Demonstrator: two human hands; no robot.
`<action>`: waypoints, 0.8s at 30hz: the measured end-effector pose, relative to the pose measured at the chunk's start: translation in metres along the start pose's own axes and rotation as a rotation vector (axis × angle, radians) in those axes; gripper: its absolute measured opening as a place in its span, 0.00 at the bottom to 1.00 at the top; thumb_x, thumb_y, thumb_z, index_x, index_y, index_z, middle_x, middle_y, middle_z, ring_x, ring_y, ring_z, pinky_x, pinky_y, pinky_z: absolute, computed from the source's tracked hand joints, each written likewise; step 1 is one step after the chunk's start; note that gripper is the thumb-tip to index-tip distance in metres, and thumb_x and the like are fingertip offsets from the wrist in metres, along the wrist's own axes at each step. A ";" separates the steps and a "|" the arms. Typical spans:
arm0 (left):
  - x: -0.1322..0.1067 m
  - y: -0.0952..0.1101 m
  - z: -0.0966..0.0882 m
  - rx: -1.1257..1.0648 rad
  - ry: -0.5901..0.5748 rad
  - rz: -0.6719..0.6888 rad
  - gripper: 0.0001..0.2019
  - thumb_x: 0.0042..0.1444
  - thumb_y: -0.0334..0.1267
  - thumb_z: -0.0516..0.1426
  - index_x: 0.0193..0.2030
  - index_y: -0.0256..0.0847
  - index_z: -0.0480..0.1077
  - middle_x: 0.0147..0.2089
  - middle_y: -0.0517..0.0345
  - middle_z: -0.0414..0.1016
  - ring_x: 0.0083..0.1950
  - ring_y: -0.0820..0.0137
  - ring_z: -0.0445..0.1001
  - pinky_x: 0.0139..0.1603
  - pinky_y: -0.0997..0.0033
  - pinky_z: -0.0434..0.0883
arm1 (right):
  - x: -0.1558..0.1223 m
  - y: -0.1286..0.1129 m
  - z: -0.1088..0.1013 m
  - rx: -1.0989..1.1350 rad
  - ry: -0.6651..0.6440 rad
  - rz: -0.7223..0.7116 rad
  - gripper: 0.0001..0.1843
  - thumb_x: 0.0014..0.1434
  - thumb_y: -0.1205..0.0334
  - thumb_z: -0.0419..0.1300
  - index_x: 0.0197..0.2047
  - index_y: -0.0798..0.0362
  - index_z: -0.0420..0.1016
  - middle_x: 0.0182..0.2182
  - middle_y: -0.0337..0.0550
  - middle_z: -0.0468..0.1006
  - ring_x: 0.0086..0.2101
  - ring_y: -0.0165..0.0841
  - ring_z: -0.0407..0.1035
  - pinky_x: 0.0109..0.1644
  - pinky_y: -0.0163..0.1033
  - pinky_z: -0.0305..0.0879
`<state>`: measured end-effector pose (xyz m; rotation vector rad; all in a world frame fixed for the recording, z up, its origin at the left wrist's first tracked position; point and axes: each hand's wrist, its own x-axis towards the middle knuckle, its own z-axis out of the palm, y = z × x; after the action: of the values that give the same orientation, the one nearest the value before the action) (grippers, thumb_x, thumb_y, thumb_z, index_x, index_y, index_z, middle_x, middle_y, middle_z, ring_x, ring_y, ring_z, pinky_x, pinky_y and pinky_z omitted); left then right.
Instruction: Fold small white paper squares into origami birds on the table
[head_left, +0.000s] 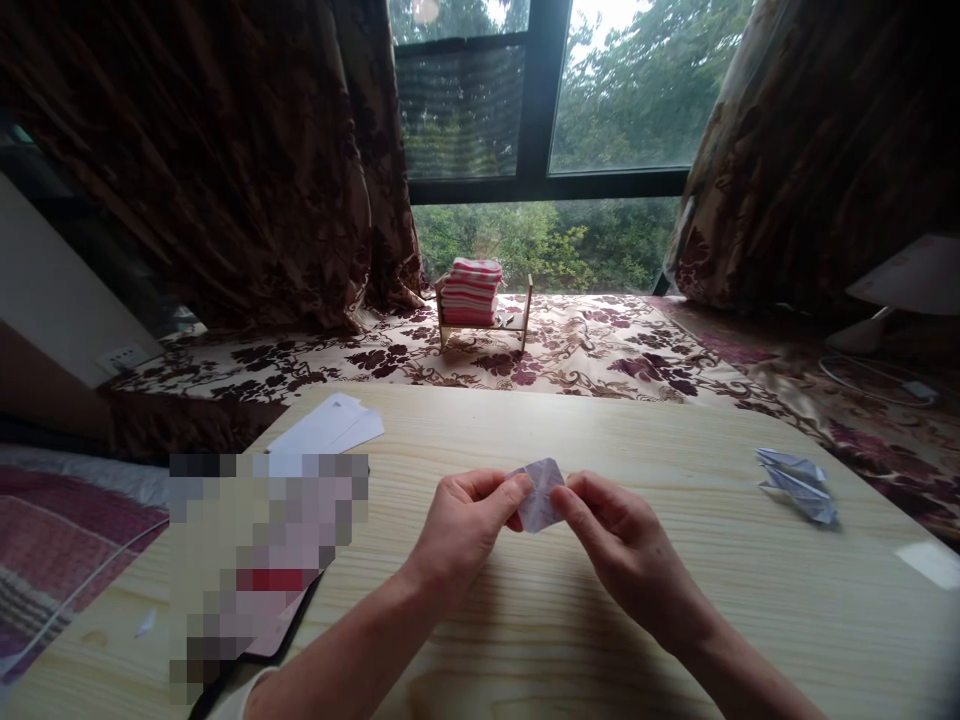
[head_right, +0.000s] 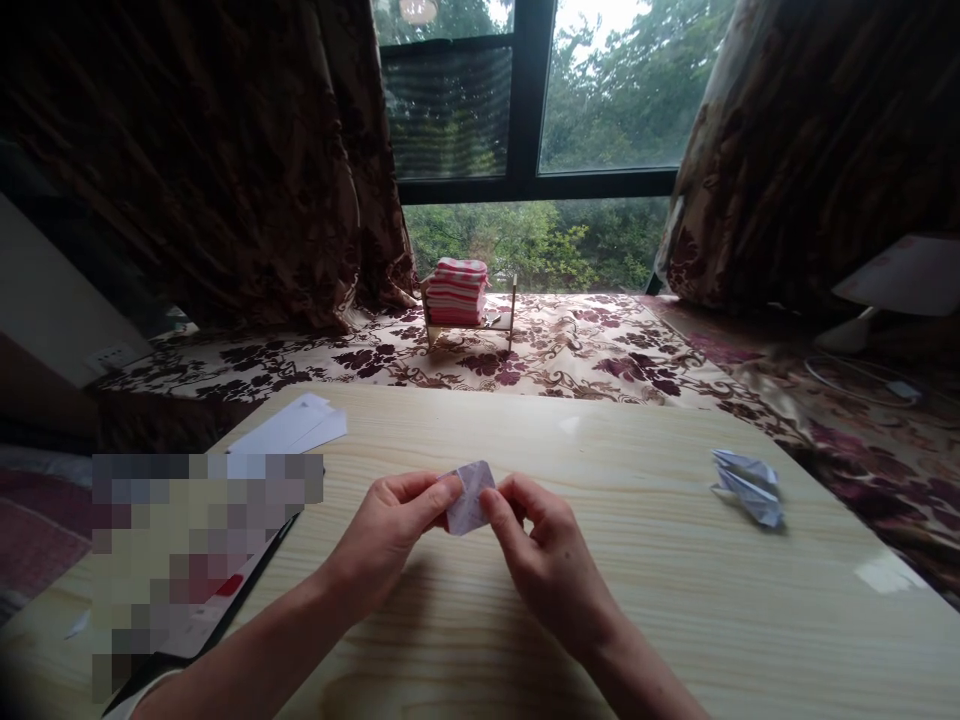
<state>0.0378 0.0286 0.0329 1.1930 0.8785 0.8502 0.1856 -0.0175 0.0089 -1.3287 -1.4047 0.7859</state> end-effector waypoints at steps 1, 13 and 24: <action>0.000 0.000 0.000 -0.011 -0.016 -0.008 0.15 0.47 0.45 0.62 0.20 0.33 0.72 0.22 0.57 0.69 0.28 0.73 0.63 0.33 0.72 0.60 | 0.001 0.000 0.000 0.002 -0.002 0.004 0.19 0.60 0.48 0.54 0.25 0.53 0.69 0.24 0.41 0.72 0.27 0.31 0.63 0.33 0.36 0.61; -0.002 -0.004 0.004 0.052 -0.095 0.025 0.12 0.47 0.42 0.61 0.26 0.33 0.77 0.22 0.56 0.71 0.27 0.72 0.64 0.30 0.72 0.59 | 0.003 -0.001 0.001 0.187 -0.014 0.104 0.19 0.55 0.46 0.59 0.26 0.55 0.71 0.22 0.39 0.72 0.25 0.30 0.64 0.29 0.34 0.62; -0.001 -0.005 0.002 0.143 -0.117 -0.007 0.09 0.47 0.39 0.60 0.26 0.34 0.75 0.24 0.57 0.72 0.27 0.73 0.66 0.31 0.74 0.64 | 0.008 0.003 -0.008 0.160 -0.040 0.181 0.19 0.55 0.47 0.59 0.29 0.56 0.74 0.25 0.41 0.75 0.28 0.30 0.67 0.32 0.35 0.64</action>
<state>0.0399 0.0259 0.0281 1.3497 0.8586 0.7137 0.1951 -0.0107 0.0107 -1.3332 -1.2366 1.0287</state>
